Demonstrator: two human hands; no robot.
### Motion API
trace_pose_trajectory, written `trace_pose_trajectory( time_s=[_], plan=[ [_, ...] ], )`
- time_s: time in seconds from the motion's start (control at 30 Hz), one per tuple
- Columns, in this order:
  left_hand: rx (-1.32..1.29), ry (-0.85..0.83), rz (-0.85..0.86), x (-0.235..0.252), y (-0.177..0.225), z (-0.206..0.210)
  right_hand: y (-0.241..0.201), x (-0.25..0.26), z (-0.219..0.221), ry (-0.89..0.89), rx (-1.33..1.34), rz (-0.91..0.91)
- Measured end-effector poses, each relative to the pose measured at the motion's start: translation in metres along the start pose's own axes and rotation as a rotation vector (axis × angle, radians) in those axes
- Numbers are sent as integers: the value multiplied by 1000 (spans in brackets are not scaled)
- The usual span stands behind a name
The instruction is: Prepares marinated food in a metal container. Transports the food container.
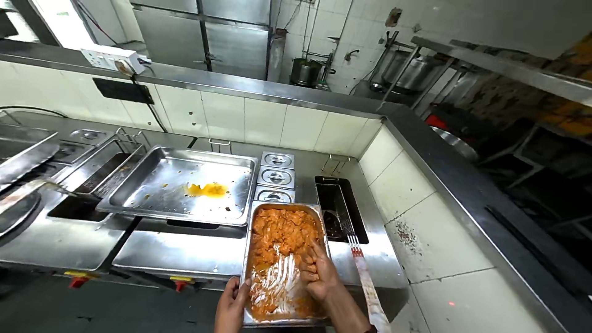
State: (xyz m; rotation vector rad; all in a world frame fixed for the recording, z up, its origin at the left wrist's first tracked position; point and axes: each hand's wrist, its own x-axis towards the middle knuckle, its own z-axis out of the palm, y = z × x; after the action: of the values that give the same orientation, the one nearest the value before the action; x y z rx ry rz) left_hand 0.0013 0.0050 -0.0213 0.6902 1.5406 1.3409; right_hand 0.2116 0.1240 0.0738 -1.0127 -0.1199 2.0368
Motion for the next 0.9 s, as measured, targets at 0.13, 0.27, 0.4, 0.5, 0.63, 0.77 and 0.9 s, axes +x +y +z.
trace_pose_trajectory(
  time_s=[0.13,0.27,0.4,0.5,0.63,0.77,0.9],
  plan=[
    [3,-7,-9,-3,5,0,-23,-8,-4,-55,-202,-32],
    [-7,-9,-6,-3,3,-2,-88,-1,-5,78,-1004,-159],
    [-26,14,-6,-4,3,0,-164,53,-18,228,-1859,-126],
    [-21,36,-10,-6,3,-1,-192,100,-31,169,-2292,-80],
    [37,64,-6,-8,2,-1,-200,154,-49,155,-2380,-4],
    [101,98,-7,-8,0,-3,-192,187,-60,164,-2387,-1],
    [112,119,-3,-5,-3,-1,-195,193,-67,158,-2397,-59]
  ],
)
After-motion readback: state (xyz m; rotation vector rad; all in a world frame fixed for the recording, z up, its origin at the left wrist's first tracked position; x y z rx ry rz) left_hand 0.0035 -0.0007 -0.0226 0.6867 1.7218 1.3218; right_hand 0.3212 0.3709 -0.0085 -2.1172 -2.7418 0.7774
